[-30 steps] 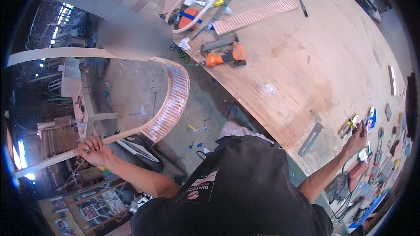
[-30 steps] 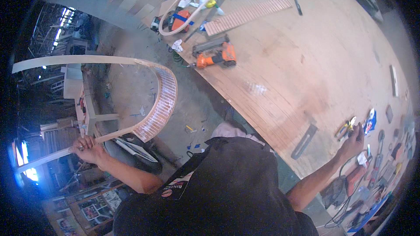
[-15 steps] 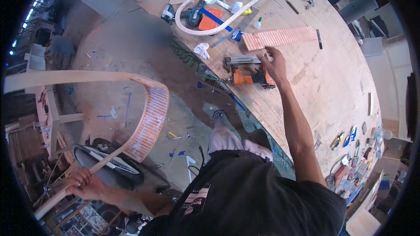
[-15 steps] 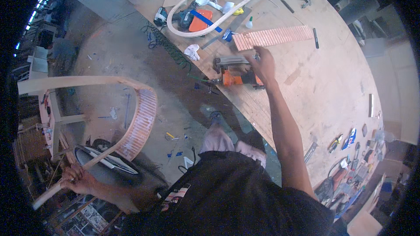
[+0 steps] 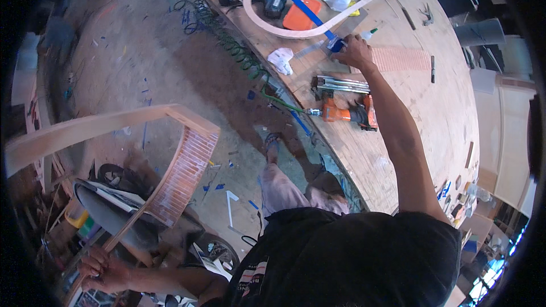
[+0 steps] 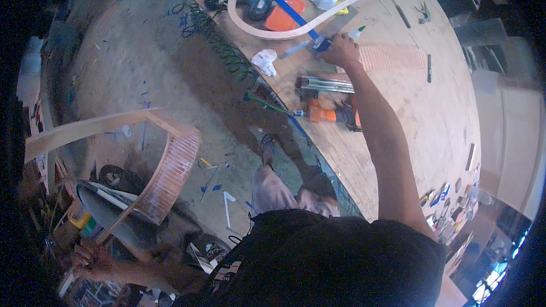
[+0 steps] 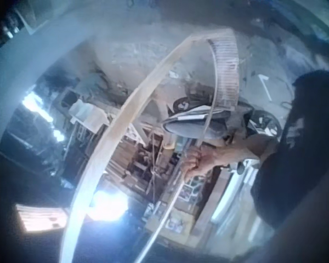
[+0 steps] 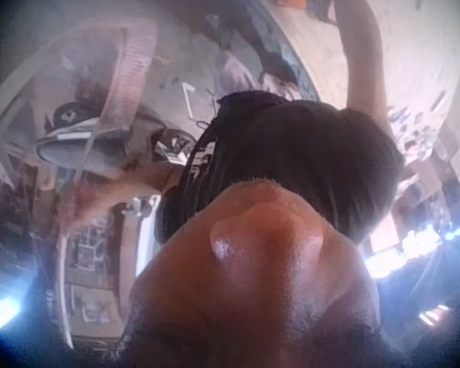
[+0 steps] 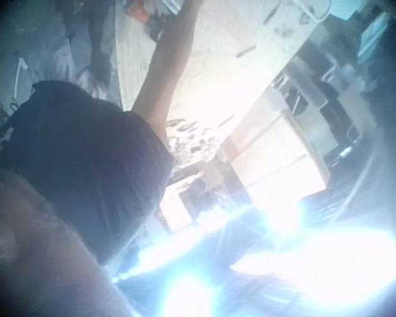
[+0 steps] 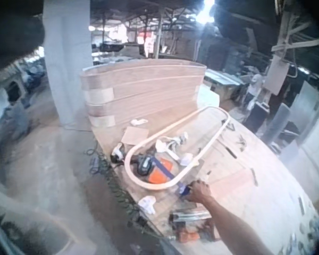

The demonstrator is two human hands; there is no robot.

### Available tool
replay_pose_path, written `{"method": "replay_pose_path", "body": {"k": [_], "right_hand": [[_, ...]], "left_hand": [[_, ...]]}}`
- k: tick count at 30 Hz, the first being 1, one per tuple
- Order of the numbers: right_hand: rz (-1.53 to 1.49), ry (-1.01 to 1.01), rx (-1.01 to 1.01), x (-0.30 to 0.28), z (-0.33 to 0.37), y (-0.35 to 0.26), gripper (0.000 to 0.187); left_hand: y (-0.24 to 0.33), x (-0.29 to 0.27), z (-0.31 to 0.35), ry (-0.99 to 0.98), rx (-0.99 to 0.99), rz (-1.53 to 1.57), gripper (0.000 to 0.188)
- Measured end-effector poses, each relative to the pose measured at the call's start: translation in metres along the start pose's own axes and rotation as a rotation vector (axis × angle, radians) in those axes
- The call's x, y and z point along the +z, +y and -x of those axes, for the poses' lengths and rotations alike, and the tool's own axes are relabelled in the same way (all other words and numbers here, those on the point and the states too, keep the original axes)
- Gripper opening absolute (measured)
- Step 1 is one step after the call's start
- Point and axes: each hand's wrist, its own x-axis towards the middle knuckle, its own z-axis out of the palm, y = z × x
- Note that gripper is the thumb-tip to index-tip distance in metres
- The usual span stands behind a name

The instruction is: The person uses a pneumatic nail gun to fasten a curved wooden trim piece to a larger wooden board. They then apply adhesive to a thin wooden strip and press it onto the board, smoothing it with a small tool.

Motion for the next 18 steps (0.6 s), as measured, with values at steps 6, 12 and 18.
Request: {"method": "replay_pose_path", "body": {"k": [6, 12, 18], "right_hand": [[-0.013, 0.011, -0.049, -0.018, 0.004, -0.009, 0.083], [-0.004, 0.035, 0.004, -0.026, -0.003, -0.025, 0.074], [0.033, -0.037, -0.077, -0.016, -0.023, -0.006, 0.063]], "left_hand": [[0.003, 0.020, 0.000, 0.001, 0.004, -0.011, 0.055], [0.001, 0.038, -0.002, 0.012, -0.014, 0.018, 0.055], [-0.001, 0.045, -0.003, -0.102, 0.002, 0.010, 0.053]]}}
